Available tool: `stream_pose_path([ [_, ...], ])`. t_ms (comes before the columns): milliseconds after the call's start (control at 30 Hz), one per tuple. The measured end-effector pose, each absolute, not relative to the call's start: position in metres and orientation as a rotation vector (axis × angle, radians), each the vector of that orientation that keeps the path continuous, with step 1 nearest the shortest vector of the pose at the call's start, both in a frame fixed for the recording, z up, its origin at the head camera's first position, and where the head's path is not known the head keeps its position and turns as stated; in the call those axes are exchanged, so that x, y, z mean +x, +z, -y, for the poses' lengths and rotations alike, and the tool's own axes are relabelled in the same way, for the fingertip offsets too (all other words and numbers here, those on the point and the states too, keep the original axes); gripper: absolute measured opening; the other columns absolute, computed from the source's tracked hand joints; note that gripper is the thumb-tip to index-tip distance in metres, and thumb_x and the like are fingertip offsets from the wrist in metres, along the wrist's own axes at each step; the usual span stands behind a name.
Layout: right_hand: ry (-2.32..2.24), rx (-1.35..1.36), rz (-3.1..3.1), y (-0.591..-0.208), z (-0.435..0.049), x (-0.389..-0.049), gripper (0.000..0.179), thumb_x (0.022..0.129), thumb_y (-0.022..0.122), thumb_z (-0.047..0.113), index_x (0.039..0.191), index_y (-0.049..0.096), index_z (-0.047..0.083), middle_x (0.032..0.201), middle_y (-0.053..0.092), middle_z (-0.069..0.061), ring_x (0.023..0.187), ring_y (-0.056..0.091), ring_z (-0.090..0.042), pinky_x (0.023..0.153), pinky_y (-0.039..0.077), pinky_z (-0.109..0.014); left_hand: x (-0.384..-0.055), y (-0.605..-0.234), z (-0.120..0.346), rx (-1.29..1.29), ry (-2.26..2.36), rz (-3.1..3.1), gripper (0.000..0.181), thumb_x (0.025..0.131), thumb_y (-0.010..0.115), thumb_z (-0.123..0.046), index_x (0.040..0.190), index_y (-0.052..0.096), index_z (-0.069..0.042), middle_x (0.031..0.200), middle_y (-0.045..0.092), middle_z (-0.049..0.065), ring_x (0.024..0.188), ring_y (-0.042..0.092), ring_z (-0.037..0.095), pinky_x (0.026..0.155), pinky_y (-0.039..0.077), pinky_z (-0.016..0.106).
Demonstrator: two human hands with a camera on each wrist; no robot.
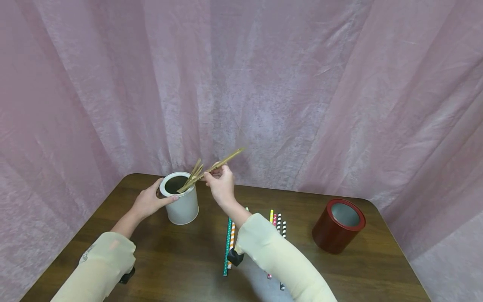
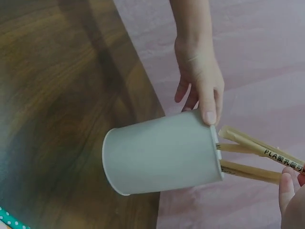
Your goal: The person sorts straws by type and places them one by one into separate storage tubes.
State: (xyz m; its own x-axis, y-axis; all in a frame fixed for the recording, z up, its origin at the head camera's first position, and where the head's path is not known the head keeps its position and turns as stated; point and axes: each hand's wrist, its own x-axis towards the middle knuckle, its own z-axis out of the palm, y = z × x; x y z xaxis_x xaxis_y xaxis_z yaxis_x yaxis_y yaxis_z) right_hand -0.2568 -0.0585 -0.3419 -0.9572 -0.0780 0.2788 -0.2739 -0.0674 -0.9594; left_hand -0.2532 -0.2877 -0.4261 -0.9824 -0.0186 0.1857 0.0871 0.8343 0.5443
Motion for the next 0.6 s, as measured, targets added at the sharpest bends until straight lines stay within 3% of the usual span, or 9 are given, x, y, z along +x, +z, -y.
stream_pose_path([
  [233, 2.097, 0.361, 2.072, -0.371, 0.068, -0.278, 0.026, 0.078, 0.058, -0.003, 0.102, 0.050, -0.005, 0.085, 0.061, -0.019, 0.070, 0.065, -0.023, 0.055, 0.050, -0.021, -0.253, -0.428, 0.287, -0.056, -0.855, 2.814, 0.072, 0.070, 0.064, -0.055, 0.124, 0.041, -0.013, 0.091, 0.060, 0.009, 0.080, 0.054, 0.024, 0.063, 0.041, 0.034],
  [600, 2.000, 0.435, 2.263, -0.386, 0.072, -0.279, 0.017, 0.085, 0.054, 0.005, 0.100, 0.054, -0.003, 0.094, 0.065, -0.018, 0.074, 0.066, -0.025, 0.054, 0.049, -0.020, -0.251, -0.428, 0.287, -0.056, -0.886, 2.824, 0.073, 0.071, 0.063, -0.055, 0.125, 0.039, -0.013, 0.093, 0.060, 0.010, 0.081, 0.054, 0.023, 0.064, 0.041, 0.034],
])
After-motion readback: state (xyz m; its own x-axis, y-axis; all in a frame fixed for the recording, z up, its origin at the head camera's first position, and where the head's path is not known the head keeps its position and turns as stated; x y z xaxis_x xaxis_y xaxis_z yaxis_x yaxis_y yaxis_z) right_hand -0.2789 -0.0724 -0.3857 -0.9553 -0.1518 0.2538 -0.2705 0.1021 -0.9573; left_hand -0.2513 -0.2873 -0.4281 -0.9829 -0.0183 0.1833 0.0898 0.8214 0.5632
